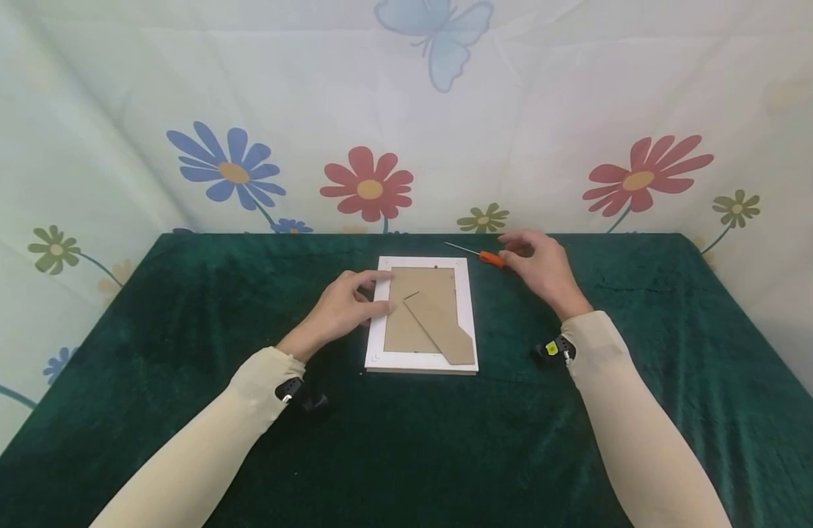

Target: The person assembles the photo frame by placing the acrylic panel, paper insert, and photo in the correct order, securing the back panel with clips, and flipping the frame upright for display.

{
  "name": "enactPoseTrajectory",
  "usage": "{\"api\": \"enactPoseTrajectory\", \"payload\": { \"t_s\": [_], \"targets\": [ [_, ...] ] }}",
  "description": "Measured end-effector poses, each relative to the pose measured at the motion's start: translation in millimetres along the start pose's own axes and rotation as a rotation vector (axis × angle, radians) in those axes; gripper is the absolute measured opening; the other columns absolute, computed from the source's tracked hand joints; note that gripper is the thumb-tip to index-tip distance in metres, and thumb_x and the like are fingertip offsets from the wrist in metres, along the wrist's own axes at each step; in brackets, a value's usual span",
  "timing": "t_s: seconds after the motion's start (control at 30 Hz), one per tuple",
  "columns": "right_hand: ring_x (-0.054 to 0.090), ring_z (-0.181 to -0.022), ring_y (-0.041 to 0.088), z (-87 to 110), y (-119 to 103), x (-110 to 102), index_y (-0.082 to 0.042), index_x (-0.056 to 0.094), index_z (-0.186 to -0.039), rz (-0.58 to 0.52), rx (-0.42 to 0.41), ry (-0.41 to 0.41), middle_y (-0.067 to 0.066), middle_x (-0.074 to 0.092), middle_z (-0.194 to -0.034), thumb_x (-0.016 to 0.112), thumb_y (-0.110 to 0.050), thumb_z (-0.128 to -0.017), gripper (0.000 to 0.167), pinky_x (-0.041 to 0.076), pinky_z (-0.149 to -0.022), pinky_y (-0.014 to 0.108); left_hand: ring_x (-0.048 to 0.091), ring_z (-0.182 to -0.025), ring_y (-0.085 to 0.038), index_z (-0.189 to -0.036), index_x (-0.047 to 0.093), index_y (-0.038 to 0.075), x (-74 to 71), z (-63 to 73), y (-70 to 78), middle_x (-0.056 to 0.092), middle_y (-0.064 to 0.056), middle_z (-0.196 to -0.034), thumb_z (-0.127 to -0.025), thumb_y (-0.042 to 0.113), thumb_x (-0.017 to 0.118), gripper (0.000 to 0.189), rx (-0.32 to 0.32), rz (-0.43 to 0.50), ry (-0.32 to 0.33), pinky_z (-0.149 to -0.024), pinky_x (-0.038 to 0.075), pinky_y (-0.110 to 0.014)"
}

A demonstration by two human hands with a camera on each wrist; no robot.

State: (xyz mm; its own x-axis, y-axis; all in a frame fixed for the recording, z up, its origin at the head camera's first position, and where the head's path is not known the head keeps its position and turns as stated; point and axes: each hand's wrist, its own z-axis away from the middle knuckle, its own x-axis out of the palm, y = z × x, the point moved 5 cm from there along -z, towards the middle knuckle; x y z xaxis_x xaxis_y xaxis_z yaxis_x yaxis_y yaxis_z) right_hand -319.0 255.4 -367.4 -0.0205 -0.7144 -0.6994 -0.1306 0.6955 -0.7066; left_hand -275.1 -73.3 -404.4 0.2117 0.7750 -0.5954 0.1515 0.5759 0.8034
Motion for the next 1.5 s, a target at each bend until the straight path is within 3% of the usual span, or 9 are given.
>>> {"api": "enactPoseTrajectory", "payload": {
  "t_s": [0.4, 0.83, 1.5],
  "targets": [
    [0.051, -0.128, 0.044, -5.8, 8.8, 3.2, 0.000, 0.063, -0.140, 0.052, 0.013, -0.027, 0.025, 0.058, -0.140, 0.067, -0.012, -0.105, 0.037, 0.043, -0.110, 0.064, 0.067, -0.081, -0.021, -0.154, 0.058, 0.020, 0.6, 0.5, -2.3, 0.051, -0.011, -0.124, -0.096, 0.032, 0.078, 0.063, -0.001, -0.008, 0.003, -0.071, 0.059, -0.030],
    [0.049, -0.123, 0.045, -9.6, 16.5, 12.1, -0.001, 0.057, -0.149, 0.102, 0.068, -0.193, 0.030, 0.054, -0.144, 0.066, -0.023, -0.107, 0.048, 0.039, -0.110, 0.066, 0.066, -0.081, -0.022, -0.154, 0.058, 0.020, -0.1, 2.3, -2.6, 0.052, -0.010, -0.122, -0.096, 0.033, 0.078, 0.063, -0.004, -0.009, 0.003, -0.071, 0.059, -0.031],
    [0.053, -0.116, 0.043, -13.1, 14.0, 20.9, 0.004, 0.061, -0.141, 0.056, 0.094, -0.139, 0.029, 0.060, -0.134, 0.068, -0.021, -0.106, 0.044, 0.044, -0.106, 0.061, 0.066, -0.078, -0.021, -0.154, 0.059, 0.019, 0.1, 0.1, 0.4, 0.052, -0.011, -0.123, -0.095, 0.032, 0.079, 0.063, 0.011, -0.004, 0.005, -0.069, 0.059, -0.030]
  ]
}}
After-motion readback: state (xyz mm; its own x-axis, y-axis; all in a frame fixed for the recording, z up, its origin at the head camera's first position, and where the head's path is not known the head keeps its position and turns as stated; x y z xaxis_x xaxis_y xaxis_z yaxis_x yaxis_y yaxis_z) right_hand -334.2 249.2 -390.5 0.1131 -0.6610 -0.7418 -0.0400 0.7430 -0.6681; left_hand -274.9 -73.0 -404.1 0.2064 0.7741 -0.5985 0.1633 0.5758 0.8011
